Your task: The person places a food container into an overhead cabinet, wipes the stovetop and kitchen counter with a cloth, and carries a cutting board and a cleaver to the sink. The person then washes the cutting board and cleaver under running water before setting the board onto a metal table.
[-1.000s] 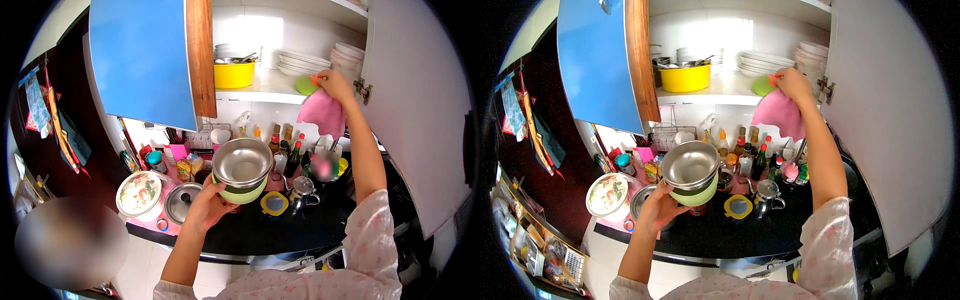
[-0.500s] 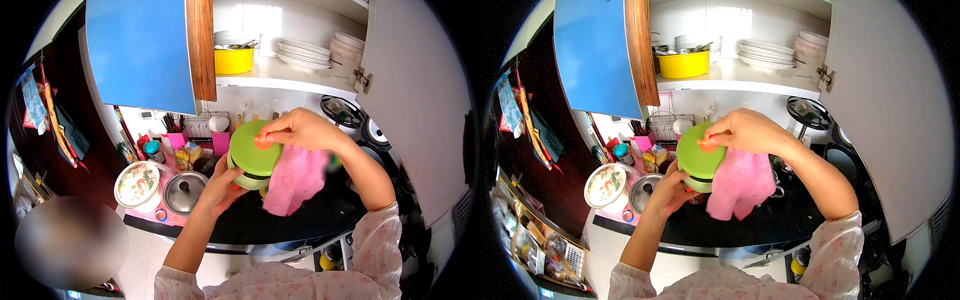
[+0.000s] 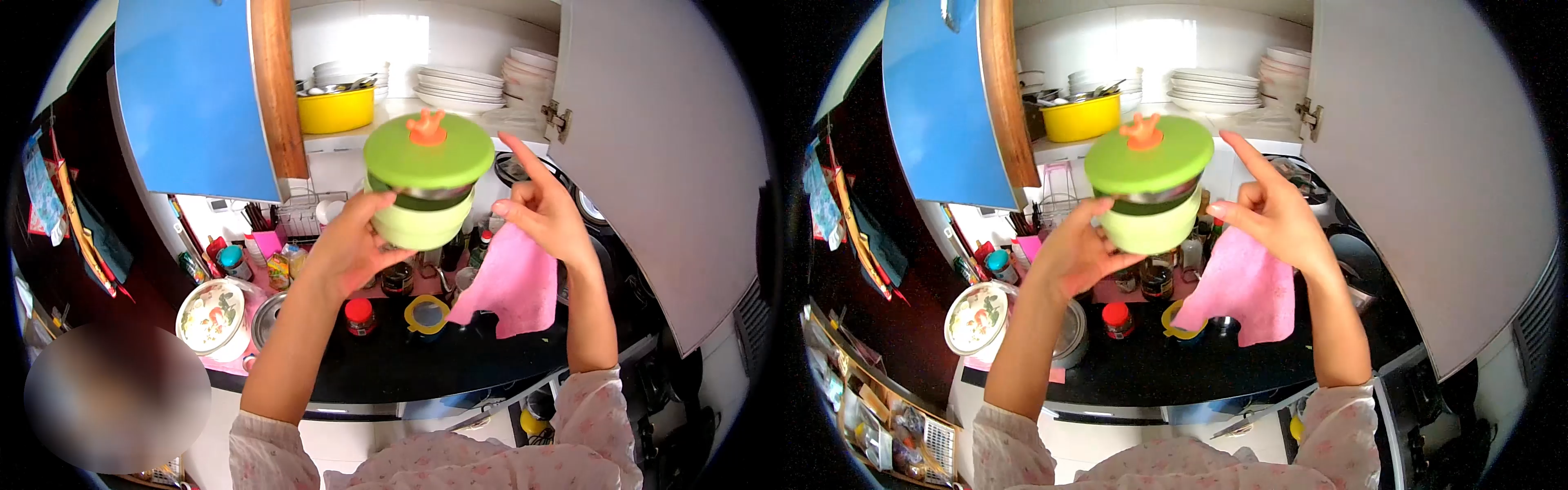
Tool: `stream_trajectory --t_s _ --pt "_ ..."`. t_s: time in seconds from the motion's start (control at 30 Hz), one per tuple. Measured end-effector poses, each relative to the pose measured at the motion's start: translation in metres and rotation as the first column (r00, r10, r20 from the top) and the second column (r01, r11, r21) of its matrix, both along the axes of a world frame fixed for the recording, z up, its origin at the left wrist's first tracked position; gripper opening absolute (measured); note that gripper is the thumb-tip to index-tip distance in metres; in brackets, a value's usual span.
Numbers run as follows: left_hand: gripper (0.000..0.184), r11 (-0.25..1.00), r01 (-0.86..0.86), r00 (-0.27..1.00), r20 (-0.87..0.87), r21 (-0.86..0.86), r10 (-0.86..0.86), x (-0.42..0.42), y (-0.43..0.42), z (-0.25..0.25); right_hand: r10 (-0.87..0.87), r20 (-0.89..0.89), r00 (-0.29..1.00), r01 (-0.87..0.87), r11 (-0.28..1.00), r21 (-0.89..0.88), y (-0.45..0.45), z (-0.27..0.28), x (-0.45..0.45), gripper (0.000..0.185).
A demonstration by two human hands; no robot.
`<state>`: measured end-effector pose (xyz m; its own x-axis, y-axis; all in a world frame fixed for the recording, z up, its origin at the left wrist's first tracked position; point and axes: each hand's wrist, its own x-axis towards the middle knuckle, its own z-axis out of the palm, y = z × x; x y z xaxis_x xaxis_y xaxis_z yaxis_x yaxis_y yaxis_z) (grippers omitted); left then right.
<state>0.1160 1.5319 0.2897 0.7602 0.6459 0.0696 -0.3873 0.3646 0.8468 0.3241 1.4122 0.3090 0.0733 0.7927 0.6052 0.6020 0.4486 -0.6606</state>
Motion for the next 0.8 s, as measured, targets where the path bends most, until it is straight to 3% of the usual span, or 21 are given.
stream_trajectory --t_s 0.07,0.23,0.4,0.63,0.7,0.77,0.8 --pt "0.055 0.997 0.072 0.997 0.04 0.03 -0.073 0.015 0.007 0.011 -0.025 -0.017 1.0 0.028 0.986 0.166 0.011 0.008 0.007 0.072" --pt "0.06 0.988 0.112 0.991 0.056 0.106 -0.119 0.042 0.018 0.037 0.088 -0.091 0.992 -0.06 0.959 0.276 0.042 0.029 0.031 0.058" --pt "0.063 0.991 0.014 0.999 0.047 0.13 -0.02 0.06 0.037 0.054 0.157 -0.134 0.978 -0.111 0.949 0.294 0.072 0.038 0.047 0.053" --pt "0.057 0.967 -0.114 0.991 -0.039 0.228 0.126 0.076 0.042 0.077 0.105 -0.182 0.978 -0.048 0.956 0.29 0.114 0.046 0.064 0.052" --pt "0.055 0.963 -0.076 0.996 -0.033 0.259 0.088 0.084 0.056 0.078 0.085 -0.192 0.978 -0.03 0.962 0.272 0.123 0.048 0.069 0.051" --pt "0.053 0.956 -0.039 0.998 -0.03 0.29 0.049 0.091 0.069 0.078 -0.066 -0.027 0.997 0.071 0.959 0.273 0.134 0.053 0.078 0.049" --pt "0.052 0.953 -0.078 0.994 -0.047 0.293 0.096 0.094 0.07 0.078 -0.061 -0.028 0.998 0.066 0.96 0.273 0.138 0.056 0.081 0.049"
